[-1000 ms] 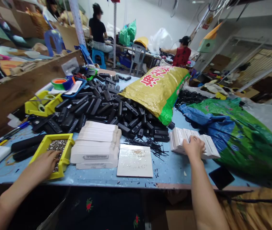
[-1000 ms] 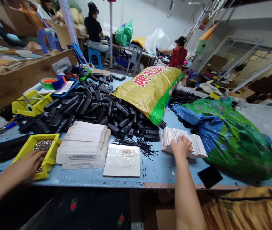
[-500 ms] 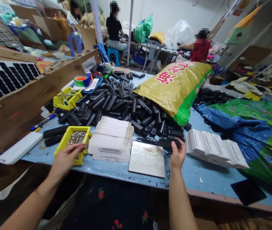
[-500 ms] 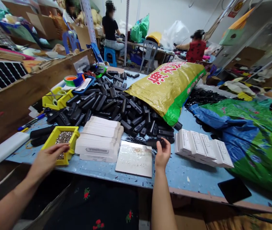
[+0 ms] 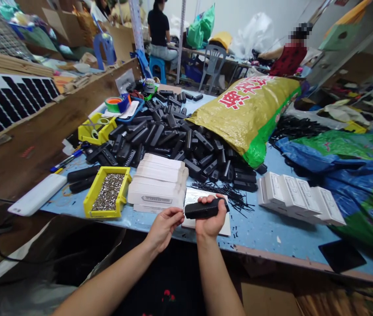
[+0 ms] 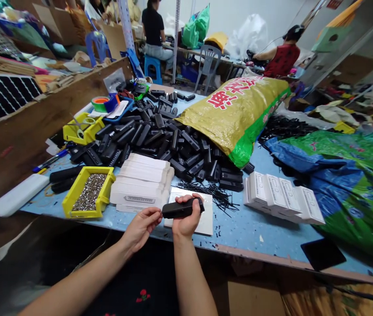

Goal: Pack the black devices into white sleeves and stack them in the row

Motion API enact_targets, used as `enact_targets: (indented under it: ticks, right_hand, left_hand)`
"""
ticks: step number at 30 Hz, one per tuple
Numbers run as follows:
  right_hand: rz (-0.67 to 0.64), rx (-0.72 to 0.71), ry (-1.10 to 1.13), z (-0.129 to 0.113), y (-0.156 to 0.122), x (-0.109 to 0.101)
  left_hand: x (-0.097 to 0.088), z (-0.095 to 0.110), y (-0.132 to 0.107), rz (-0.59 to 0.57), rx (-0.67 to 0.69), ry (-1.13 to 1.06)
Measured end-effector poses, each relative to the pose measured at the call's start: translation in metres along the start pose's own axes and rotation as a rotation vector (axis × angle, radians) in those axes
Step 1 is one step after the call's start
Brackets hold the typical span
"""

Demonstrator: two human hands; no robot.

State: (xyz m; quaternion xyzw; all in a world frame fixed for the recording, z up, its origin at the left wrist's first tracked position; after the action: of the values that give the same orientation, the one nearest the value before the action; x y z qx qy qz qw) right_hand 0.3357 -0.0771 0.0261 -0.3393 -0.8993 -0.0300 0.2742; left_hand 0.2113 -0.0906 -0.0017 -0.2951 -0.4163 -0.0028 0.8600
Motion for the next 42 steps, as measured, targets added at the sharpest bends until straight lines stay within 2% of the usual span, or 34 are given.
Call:
enact_targets:
  ticks: [6,11,12,14,17,19,20,23,25,27,29,30,32,33,35,37,38,40,42]
  right_hand:
    - [0.005,-0.011,-0.052,0.002,-0.001,0.003]
    - [-0.012,-0.013,-0.178,0.003,-0.003,0.002]
    - [-0.019,-0.034,-0.191,0.003,-0.004,-0.002]
    - [-0.059,-0.165,-0.254,0.003,-0.005,-0.016]
    - [-0.315,-0.368,-0.538,0.010,0.002,-0.044]
    - [-0.428,-0.329,-0.697,0.019,0.016,-0.061]
    - [-0.390,-0.265,-0.712,0.024,0.026,-0.069]
    - [-0.040,-0.122,-0.728,0.030,0.053,-0.085]
    - [0.112,-0.197,-0.922,0.028,0.060,-0.089]
    - [0.133,-0.427,-1.150,0.020,0.052,-0.083]
    - [-0.027,-0.684,-1.221,0.011,0.031,-0.066]
    - [-0.167,-0.778,-1.216,0.007,0.018,-0.054]
    - [-0.455,-0.876,-1.201,0.004,-0.008,-0.030]
    - [-0.558,-0.898,-1.211,0.004,-0.019,-0.019]
    - [-0.636,-0.908,-1.250,0.006,-0.033,-0.005]
    - [-0.675,-0.872,-1.267,0.007,-0.039,-0.002]
    - [-0.734,-0.835,-1.280,0.006,-0.039,-0.004]
    - [-0.877,-0.733,-1.321,0.002,-0.040,-0.010]
    - [-0.952,-0.633,-1.340,-0.005,-0.039,-0.014]
  left_hand:
    - [0.006,0.000,-0.002,-0.056,0.046,0.004]
    - [-0.001,-0.003,-0.003,-0.090,0.143,0.243]
    - [-0.006,0.000,-0.002,-0.106,0.189,0.353]
    - [-0.021,0.013,0.002,-0.160,0.354,0.691]
    - [-0.049,0.042,0.015,-0.201,0.650,1.348]
    - [-0.065,0.057,0.026,-0.224,0.709,1.684]
    - [-0.070,0.062,0.030,-0.242,0.714,1.799]
    - [-0.069,0.071,0.033,-0.258,0.722,1.978]
    - [-0.057,0.078,0.028,-0.270,0.647,2.009]
    - [-0.040,0.087,0.018,-0.324,0.485,1.946]
    - [-0.023,0.095,0.008,-0.422,0.309,1.736]
    - [-0.016,0.097,0.002,-0.472,0.235,1.590]
    - [-0.008,0.095,-0.005,-0.544,0.123,1.309]
    - [-0.008,0.091,-0.008,-0.545,0.080,1.195]
    - [-0.014,0.079,-0.009,-0.504,0.011,0.996]
    - [-0.025,0.068,-0.008,-0.500,-0.060,0.829]
    - [-0.032,0.065,-0.008,-0.506,-0.085,0.793]
    - [-0.040,0.067,-0.009,-0.503,-0.075,0.881]
    - [-0.040,0.076,-0.013,-0.468,0.014,1.096]
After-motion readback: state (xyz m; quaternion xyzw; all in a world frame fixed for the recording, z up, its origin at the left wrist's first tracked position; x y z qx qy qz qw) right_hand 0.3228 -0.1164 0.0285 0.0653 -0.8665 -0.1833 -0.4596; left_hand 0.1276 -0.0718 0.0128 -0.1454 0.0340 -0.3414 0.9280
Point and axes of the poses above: each hand's wrist, its own y-axis towards the middle knuckle, its own x-axis out of the palm, z = x × y, the point moved 1 cm from there along y, towards the middle knuckle, and after that the axes turned 15 degrees about -y, right-handed, at the moved point
